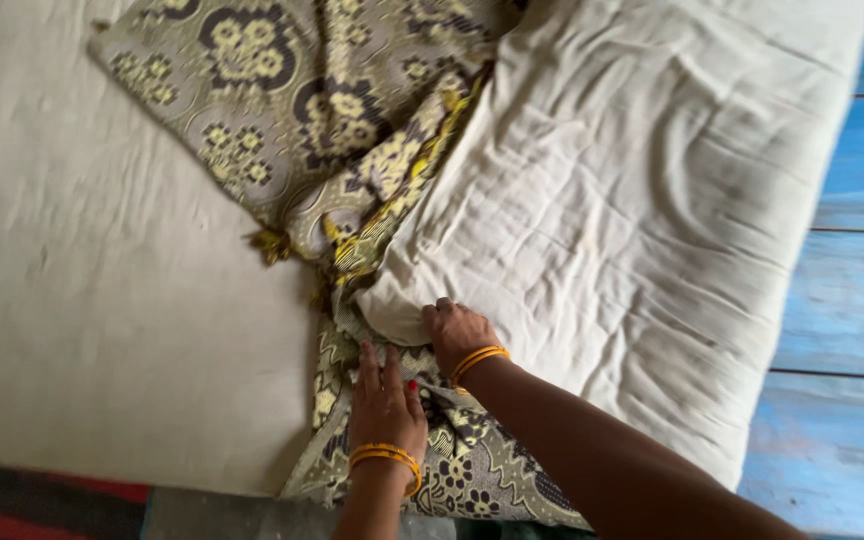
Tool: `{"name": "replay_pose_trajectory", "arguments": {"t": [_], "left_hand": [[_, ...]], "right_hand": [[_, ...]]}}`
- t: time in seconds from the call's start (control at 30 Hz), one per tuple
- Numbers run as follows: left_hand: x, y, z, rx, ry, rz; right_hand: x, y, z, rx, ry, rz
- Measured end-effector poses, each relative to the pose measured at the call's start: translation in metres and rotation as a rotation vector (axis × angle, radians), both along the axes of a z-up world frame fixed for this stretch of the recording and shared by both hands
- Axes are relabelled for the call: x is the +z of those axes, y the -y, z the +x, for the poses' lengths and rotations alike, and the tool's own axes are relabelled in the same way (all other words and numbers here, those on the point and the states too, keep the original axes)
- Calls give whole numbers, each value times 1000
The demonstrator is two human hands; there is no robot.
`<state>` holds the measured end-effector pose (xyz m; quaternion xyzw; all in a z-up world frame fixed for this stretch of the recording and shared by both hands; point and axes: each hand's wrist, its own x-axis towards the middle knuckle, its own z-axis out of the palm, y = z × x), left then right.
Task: The person spreads a patterned bedsheet over a mattress, smoothing and tucking the edges to fit the mattress. The person adjusts the sheet around the corners and sides to ensure it is flat and secure.
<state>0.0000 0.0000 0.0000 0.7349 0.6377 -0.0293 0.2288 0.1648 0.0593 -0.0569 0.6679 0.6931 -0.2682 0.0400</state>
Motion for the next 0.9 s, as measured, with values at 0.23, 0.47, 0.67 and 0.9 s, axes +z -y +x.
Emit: {"name": "replay_pose_trajectory", "arguments": {"t": [0.23, 0.47, 0.67, 0.9], "left_hand": [[-2, -54, 35, 188, 171, -170], [90, -111, 119, 528, 552, -559], [120, -109, 200, 122, 583, -571], [158, -75, 272, -36, 368, -511]], "right_hand": [[139, 15, 46, -274, -272, -11], [165, 66, 112, -303, -333, 159], [180, 117, 144, -410, -380, 319], [214, 141, 144, -748, -576, 344]]}}
